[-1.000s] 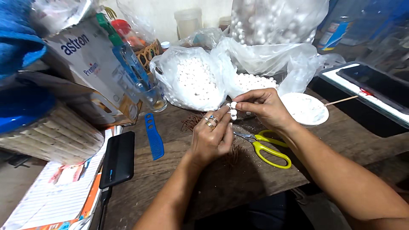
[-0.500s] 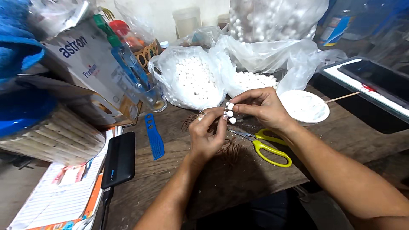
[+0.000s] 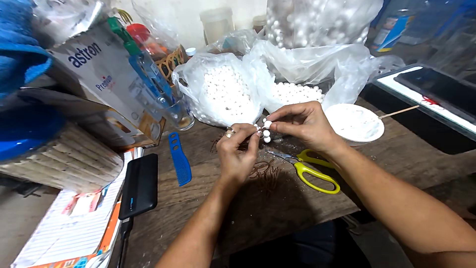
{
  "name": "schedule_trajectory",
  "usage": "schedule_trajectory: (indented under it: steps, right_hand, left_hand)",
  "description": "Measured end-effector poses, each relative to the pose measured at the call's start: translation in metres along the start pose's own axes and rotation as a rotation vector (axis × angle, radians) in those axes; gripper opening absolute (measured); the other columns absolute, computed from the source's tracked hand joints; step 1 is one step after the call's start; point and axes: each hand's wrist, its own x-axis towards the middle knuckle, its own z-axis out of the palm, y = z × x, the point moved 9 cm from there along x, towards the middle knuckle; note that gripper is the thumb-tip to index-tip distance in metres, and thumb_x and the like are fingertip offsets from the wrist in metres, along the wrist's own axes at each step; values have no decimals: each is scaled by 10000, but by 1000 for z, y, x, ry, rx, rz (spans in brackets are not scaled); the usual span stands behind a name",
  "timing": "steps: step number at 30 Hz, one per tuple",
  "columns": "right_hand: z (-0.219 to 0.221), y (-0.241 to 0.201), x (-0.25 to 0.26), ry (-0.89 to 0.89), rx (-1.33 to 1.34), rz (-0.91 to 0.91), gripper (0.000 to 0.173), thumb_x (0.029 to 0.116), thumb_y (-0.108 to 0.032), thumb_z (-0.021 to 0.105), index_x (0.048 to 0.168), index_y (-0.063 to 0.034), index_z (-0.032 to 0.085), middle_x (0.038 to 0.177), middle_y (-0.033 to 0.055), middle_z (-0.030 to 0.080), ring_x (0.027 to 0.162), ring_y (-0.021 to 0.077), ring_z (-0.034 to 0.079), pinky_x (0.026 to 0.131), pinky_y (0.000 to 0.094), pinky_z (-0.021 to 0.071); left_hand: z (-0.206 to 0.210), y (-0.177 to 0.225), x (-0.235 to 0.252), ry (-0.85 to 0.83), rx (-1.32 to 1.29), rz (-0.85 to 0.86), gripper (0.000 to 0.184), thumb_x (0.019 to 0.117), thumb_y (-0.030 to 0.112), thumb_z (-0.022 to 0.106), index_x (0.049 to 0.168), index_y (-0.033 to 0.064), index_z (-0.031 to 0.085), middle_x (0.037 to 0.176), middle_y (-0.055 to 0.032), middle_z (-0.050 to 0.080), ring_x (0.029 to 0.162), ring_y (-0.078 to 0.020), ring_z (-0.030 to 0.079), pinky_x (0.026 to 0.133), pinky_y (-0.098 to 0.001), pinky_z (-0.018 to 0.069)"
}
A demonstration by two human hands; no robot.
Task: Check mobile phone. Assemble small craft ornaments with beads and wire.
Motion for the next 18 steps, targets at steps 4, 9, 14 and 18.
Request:
schedule_trajectory:
  steps: [4, 9, 14, 18]
  right_hand:
    - [3, -3, -1, -4, -40, -42, 135, 849, 50, 700, 970, 10, 746, 864, -20, 729, 707, -27, 643, 676, 143, 564]
    - [5, -3, -2, -19, -60, -41, 113, 870, 30, 698, 969, 8, 749, 865, -17, 724, 711, -29, 635, 678, 140, 557]
    - [9, -1, -3, -19, -49, -25, 109, 867, 39, 714, 966, 14, 750, 885, 3, 732, 729, -19, 658, 691, 146, 573]
    - [11, -1, -3, -21, -58, -28, 95, 871, 40, 708, 954, 20, 750, 869, 5, 728, 737, -19, 661, 696, 140, 572]
  left_hand:
    - [-1, 7, -1, 27, 74, 87, 75, 840, -37, 674, 846, -79, 736, 916, -126, 707, 840, -7, 658, 752, -115, 529]
    - [-1, 9, -2, 45, 113, 128, 81, 829, -40, 661, 823, -83, 729, 880, -137, 699, 783, -6, 640, 715, -107, 513]
    - [1, 9, -3, 31, 109, 134, 82, 831, -37, 652, 802, -68, 721, 852, -119, 695, 794, -20, 641, 721, -121, 510]
    - [2, 10, -3, 30, 108, 140, 81, 829, -44, 651, 805, -75, 721, 853, -127, 692, 795, -23, 641, 720, -117, 512]
